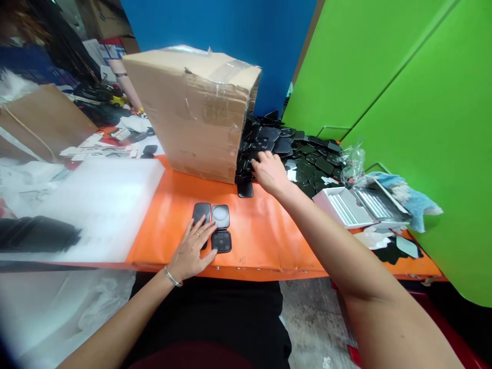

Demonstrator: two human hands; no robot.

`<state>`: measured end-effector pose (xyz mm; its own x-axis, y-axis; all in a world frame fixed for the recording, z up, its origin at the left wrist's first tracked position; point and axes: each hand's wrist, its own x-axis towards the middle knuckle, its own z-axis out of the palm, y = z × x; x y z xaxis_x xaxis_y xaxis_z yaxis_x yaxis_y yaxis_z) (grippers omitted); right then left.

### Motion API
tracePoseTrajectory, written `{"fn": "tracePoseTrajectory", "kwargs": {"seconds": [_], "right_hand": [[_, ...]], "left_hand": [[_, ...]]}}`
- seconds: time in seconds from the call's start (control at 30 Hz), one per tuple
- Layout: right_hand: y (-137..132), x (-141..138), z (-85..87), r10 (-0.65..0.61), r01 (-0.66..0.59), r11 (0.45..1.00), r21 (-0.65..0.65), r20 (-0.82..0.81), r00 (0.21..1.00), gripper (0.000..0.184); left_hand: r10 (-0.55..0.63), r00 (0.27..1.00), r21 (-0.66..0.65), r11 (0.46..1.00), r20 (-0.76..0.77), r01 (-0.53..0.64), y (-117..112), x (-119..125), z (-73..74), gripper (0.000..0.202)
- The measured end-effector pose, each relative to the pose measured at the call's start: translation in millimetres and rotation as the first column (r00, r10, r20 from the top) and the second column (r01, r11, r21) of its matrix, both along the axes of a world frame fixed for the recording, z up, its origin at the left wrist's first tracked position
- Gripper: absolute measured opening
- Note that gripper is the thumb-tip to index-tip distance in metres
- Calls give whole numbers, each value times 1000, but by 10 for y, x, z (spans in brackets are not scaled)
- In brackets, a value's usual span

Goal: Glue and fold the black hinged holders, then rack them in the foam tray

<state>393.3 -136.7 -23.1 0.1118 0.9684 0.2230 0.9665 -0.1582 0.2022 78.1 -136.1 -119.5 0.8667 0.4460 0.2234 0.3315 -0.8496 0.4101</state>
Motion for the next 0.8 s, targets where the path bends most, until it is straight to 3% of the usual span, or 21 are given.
{"fn": "tracePoseTrajectory", "kwargs": {"seconds": [0.13,0.27,0.37,0.53,0.63,0.8], "right_hand": [[-426,-79,-51,25,-14,975,224,-46,999,37],[-928,-185,-162,33,23,881,473,-110,993,24],[-1251,-420,-379,134,-35,805,592,-123,983,23],[-1501,-1023,-816,305,-189,863,469,-184,934,31],[-1496,-1274,-948,334,-205,904,376,-320,886,28],[-1416,-1198,-998,332,-214,937,277,-511,793,45]], "left_hand": [[2,1000,-12,1000,-14,-2,4,0,-10,60],[14,1000,-31,999,-12,-14,11,7,-36,61],[20,1000,-33,999,-4,-20,12,19,-38,59],[1,1000,-44,999,-1,-1,43,6,-4,56],[-10,999,-53,999,-41,8,98,-35,16,57],[-39,996,-64,997,-80,34,208,-124,27,58]]}}
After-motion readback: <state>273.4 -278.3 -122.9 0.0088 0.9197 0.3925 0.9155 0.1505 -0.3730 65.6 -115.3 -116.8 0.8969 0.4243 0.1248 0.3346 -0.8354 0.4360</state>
